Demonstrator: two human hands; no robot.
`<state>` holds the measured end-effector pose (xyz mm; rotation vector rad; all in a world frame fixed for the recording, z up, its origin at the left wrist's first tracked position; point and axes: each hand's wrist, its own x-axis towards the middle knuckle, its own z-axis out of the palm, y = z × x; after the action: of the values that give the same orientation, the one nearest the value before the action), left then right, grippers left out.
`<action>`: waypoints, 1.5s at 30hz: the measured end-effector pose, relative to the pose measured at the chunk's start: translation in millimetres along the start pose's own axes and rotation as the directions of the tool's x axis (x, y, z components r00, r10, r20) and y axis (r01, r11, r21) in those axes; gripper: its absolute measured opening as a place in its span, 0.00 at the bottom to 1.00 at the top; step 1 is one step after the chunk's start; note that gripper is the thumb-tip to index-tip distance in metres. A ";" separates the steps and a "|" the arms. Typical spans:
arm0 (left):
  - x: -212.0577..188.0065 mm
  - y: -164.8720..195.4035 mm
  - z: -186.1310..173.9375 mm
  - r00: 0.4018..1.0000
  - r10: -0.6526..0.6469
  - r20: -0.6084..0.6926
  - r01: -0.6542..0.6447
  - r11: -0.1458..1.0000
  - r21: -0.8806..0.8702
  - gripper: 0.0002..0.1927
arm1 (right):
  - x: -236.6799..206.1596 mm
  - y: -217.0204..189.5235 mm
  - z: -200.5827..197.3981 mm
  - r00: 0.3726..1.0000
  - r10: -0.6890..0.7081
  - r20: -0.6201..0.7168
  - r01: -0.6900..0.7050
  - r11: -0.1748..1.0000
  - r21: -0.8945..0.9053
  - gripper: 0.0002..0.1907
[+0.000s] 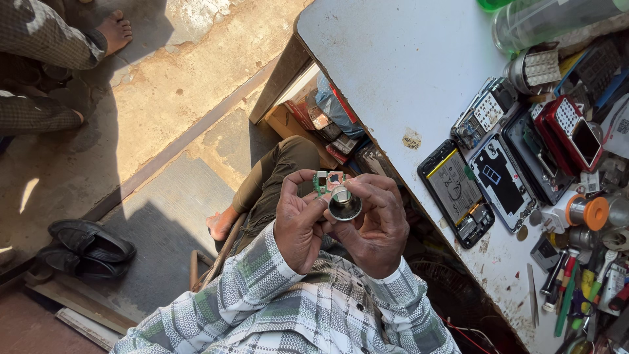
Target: The person cleans a small circuit board with a brush and a small metal container, then places the board into a disassembled smartphone chassis. The person handles the circuit board and the phone chassis throughout the clip.
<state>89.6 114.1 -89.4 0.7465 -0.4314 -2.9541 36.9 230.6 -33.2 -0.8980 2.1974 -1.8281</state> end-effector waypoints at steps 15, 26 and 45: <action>-7.5 -7.1 20.1 0.992 -0.046 0.115 0.042 0.998 0.039 0.25 | -16.6 -15.3 -15.7 0.994 0.005 -0.110 0.002 0.998 0.063 0.25; -13.7 -16.8 24.8 0.985 -0.042 0.167 0.044 0.999 -0.004 0.24 | -26.0 -26.7 -20.5 0.987 -0.057 -0.150 0.056 0.998 -0.011 0.26; -21.9 3.2 37.9 0.990 0.034 0.140 -0.068 0.967 0.247 0.22 | -21.6 -28.8 -12.2 0.991 -0.027 -0.134 0.030 0.999 0.015 0.25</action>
<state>90.9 123.5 -46.6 0.5460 -0.8347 -2.9444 58.7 250.0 -8.9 -0.8302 2.2541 -1.9711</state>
